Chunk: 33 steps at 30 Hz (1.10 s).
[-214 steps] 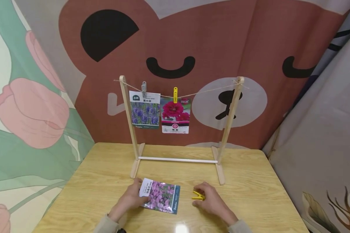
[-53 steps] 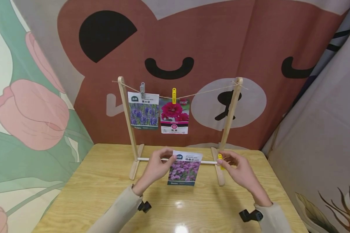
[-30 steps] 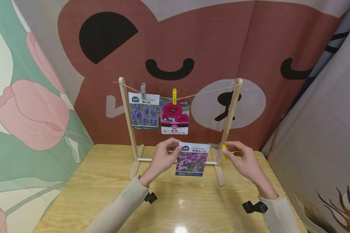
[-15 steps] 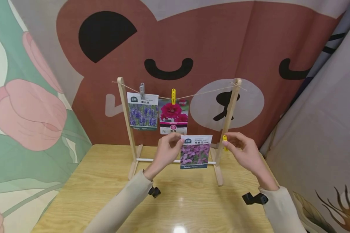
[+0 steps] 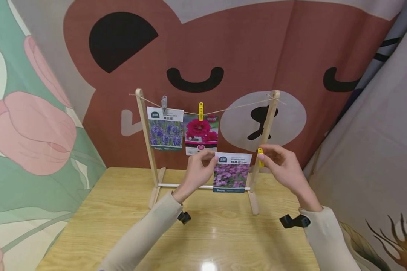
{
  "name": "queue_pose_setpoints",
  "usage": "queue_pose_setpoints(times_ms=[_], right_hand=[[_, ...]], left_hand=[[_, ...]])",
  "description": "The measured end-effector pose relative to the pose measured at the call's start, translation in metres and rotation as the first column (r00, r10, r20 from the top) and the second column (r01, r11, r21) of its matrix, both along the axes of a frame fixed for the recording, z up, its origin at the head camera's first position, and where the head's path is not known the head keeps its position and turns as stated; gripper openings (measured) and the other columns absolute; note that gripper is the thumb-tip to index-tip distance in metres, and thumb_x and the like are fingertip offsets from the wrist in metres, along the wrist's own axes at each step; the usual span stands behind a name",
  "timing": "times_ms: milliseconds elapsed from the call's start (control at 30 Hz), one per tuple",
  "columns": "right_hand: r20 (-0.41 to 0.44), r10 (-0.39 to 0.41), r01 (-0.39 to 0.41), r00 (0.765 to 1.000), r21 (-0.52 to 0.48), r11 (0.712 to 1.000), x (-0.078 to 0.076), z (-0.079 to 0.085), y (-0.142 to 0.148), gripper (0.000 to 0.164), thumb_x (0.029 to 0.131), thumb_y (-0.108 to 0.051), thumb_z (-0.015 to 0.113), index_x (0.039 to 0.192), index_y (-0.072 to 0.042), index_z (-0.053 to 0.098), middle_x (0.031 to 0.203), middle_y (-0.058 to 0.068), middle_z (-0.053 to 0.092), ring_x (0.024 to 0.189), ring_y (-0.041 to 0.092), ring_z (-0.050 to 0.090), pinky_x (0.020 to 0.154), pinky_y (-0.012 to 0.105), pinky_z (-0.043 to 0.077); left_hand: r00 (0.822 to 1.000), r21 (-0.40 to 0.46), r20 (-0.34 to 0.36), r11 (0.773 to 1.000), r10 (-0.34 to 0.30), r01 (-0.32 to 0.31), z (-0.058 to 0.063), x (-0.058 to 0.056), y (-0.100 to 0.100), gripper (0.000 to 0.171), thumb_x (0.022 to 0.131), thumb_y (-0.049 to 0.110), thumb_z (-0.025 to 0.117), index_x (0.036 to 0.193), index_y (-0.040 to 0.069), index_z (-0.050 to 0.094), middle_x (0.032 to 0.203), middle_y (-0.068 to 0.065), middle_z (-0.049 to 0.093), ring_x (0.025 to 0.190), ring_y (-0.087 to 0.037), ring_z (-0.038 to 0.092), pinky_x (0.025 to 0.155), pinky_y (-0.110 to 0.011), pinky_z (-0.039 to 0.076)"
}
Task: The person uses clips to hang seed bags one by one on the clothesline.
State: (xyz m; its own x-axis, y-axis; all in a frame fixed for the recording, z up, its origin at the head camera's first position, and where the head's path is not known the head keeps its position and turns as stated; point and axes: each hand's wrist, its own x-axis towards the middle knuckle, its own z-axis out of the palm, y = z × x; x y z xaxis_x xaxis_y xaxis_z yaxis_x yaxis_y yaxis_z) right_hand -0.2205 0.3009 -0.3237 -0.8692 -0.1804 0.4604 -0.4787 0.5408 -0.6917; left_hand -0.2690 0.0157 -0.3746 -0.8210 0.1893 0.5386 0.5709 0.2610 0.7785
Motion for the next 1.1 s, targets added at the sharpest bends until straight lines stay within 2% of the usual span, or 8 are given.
queue_pose_setpoints(times_ms=[267,433,600,800,967,1100], right_hand=[[0.009,-0.048,0.047,0.999,0.037,0.998,-0.006,0.015,-0.005,0.037,0.11,-0.025,0.063,0.139,-0.004,0.066,0.121,0.011,0.072,0.101,0.0,0.069,0.087,0.011,0.053],[0.037,-0.088,0.087,0.995,0.035,0.996,-0.009,0.025,-0.007,0.037,0.109,-0.031,0.064,0.14,-0.011,0.067,0.12,0.005,0.071,0.102,0.001,0.068,0.086,0.011,0.052],[0.046,-0.125,0.123,0.991,0.058,0.991,-0.012,0.035,-0.009,0.039,0.109,-0.037,0.062,0.141,-0.015,0.067,0.125,0.003,0.07,0.104,0.001,0.066,0.086,0.011,0.05],[0.018,-0.136,0.133,0.991,0.117,0.984,-0.019,0.049,-0.01,0.043,0.11,-0.042,0.059,0.144,-0.015,0.065,0.127,0.007,0.07,0.105,0.002,0.066,0.084,0.012,0.049],[0.009,-0.116,0.114,0.993,0.108,0.988,-0.025,0.062,-0.012,0.044,0.109,-0.041,0.06,0.143,-0.013,0.065,0.125,0.011,0.071,0.102,-0.001,0.066,0.08,0.015,0.052],[0.017,-0.111,0.109,0.994,0.093,0.99,-0.028,0.066,-0.013,0.044,0.109,-0.038,0.062,0.144,-0.011,0.065,0.128,0.012,0.071,0.104,-0.003,0.065,0.083,0.013,0.05]], left_hand=[[0.999,0.008,-0.05,1.0,-0.005,0.005,0.01,-0.006,0.006,0.017,0.106,0.017,0.066,0.118,0.009,0.075,0.102,-0.006,0.081,0.085,-0.013,0.073,0.078,-0.029,0.06],[0.998,0.011,-0.059,1.0,0.009,-0.008,0.016,-0.009,0.008,0.016,0.106,0.016,0.067,0.116,0.007,0.076,0.103,-0.007,0.081,0.086,-0.014,0.074,0.075,-0.028,0.06],[0.998,0.02,-0.061,1.0,0.015,-0.014,0.021,-0.015,0.01,0.016,0.106,0.016,0.066,0.116,0.007,0.076,0.106,-0.008,0.081,0.093,-0.016,0.076,0.08,-0.026,0.063],[0.998,0.052,-0.059,0.998,0.029,-0.026,0.029,-0.02,0.012,0.017,0.106,0.014,0.066,0.117,0.004,0.075,0.105,-0.01,0.081,0.092,-0.018,0.077,0.08,-0.026,0.064],[0.998,0.062,-0.045,0.997,0.051,-0.048,0.034,-0.024,0.014,0.018,0.105,0.013,0.066,0.119,0.004,0.075,0.106,-0.011,0.081,0.092,-0.019,0.078,0.081,-0.026,0.064],[0.998,0.055,-0.04,0.997,0.05,-0.048,0.036,-0.026,0.018,0.019,0.105,0.013,0.067,0.119,0.004,0.075,0.107,-0.011,0.081,0.095,-0.019,0.078,0.082,-0.025,0.063]])
